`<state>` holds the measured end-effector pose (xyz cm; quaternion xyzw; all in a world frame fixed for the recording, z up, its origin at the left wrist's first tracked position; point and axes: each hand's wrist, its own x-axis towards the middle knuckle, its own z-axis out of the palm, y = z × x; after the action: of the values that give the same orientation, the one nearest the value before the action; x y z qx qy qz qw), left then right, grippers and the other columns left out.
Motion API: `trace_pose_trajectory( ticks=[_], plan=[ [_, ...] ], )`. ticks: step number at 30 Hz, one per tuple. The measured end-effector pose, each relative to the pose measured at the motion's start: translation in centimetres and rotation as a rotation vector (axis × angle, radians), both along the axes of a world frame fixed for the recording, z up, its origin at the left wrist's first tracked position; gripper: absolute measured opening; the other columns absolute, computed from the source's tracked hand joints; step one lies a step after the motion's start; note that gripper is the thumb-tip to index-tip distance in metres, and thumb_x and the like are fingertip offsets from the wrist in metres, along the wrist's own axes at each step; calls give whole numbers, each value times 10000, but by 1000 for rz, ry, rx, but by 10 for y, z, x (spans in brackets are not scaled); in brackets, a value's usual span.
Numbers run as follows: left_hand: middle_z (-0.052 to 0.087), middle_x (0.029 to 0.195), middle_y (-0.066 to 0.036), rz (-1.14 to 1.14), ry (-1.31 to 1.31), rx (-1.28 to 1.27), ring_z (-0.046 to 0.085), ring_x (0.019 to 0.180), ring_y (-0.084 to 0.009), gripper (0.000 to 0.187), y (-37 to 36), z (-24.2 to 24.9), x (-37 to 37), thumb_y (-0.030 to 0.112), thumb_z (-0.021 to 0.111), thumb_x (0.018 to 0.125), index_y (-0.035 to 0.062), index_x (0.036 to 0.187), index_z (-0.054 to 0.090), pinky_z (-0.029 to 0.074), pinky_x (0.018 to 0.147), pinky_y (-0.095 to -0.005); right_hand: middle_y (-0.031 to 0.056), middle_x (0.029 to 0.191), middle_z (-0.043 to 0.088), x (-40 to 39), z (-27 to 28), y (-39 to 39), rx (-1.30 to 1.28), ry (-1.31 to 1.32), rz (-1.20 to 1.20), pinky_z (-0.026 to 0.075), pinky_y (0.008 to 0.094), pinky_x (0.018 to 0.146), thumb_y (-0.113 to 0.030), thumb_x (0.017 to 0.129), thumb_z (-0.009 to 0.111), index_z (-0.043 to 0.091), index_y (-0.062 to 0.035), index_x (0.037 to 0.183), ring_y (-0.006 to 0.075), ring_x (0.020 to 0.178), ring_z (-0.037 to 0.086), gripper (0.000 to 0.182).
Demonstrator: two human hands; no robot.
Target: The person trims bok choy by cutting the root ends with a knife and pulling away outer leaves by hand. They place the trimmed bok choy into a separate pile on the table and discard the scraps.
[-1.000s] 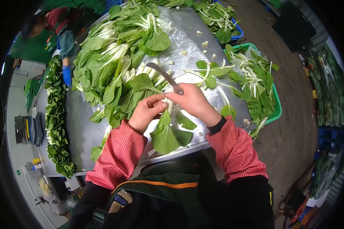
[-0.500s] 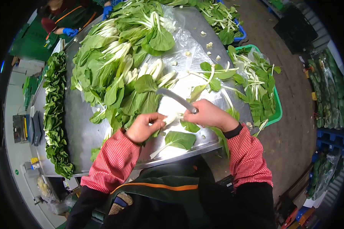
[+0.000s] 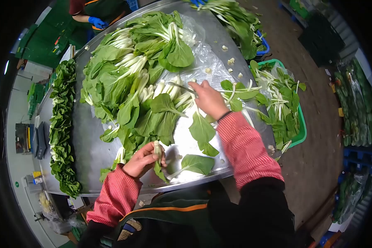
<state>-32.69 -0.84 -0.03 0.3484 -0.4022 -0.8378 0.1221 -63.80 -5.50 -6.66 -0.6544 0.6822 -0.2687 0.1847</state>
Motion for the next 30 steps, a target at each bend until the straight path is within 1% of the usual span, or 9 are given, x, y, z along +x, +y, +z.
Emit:
trace_pose_trajectory(
  ticks=[2, 8, 10, 13, 17, 22, 25, 28, 30],
  plan=[
    [553, 867, -31, -4, -26, -65, 565, 771, -138, 176, -2, 5, -5, 165, 586, 941, 36, 1045, 525, 484, 754, -295, 133, 992, 546, 6, -27, -15, -28, 48, -23, 506, 439, 758, -155, 819, 646, 648, -104, 1119, 344, 854, 616, 305],
    [515, 722, 61, 92, -179, -218, 464, 624, -34, 189, -12, 8, -21, 230, 683, 908, 76, 900, 573, 380, 559, -203, 117, 982, 549, -8, 12, 12, 10, 15, 2, 507, 454, 758, -184, 834, 645, 634, -118, 1122, 322, 859, 627, 296],
    [524, 732, 59, 33, -161, -245, 461, 628, -34, 185, -9, 9, -36, 224, 685, 907, 72, 902, 580, 383, 562, -202, 128, 1014, 552, -5, 20, 5, 34, -5, 19, 515, 435, 765, -193, 837, 633, 635, -128, 1139, 324, 874, 630, 309],
    [518, 744, 37, -104, -144, -337, 466, 632, -50, 187, -3, 19, -60, 225, 633, 941, 51, 910, 571, 401, 569, -213, 151, 1042, 548, 6, -14, -17, -1, 3, 22, 519, 430, 775, -190, 823, 644, 632, -134, 1154, 332, 875, 632, 336],
    [558, 767, 56, -78, -182, -303, 477, 662, -43, 167, -2, 13, -64, 205, 676, 916, 57, 920, 601, 405, 605, -206, 168, 1033, 537, 7, -35, -16, 61, 46, 8, 519, 437, 774, -181, 802, 669, 659, -122, 1099, 341, 855, 631, 303],
    [588, 802, 46, 93, -230, -391, 510, 711, -45, 140, -7, 9, -53, 162, 682, 907, 44, 947, 618, 431, 644, -210, 131, 919, 538, -11, 40, 29, -76, -48, 110, 500, 413, 708, -211, 785, 702, 685, -66, 945, 322, 790, 614, 217],
    [585, 787, 34, 232, -161, -645, 507, 677, -49, 152, -6, 27, -70, 137, 667, 909, 20, 989, 613, 429, 621, -216, 113, 814, 555, -20, 80, 43, -161, -210, 98, 474, 382, 673, -194, 776, 715, 678, -20, 915, 288, 747, 592, 226],
    [636, 933, -78, 175, -265, -1225, 597, 826, -172, 300, -15, 49, -87, 81, 720, 821, 18, 1097, 621, 477, 748, -284, 104, 818, 610, -21, 111, 62, -87, -148, 98, 482, 322, 697, -133, 771, 720, 674, 18, 948, 214, 758, 614, 237],
    [623, 1056, -171, 121, -293, -1517, 612, 933, -291, 407, -17, 68, -108, 75, 737, 768, 52, 1160, 630, 485, 823, -351, 127, 788, 591, -12, 114, 73, -103, -301, 145, 473, 353, 666, -188, 769, 715, 671, 5, 924, 272, 737, 603, 252]
  ],
)
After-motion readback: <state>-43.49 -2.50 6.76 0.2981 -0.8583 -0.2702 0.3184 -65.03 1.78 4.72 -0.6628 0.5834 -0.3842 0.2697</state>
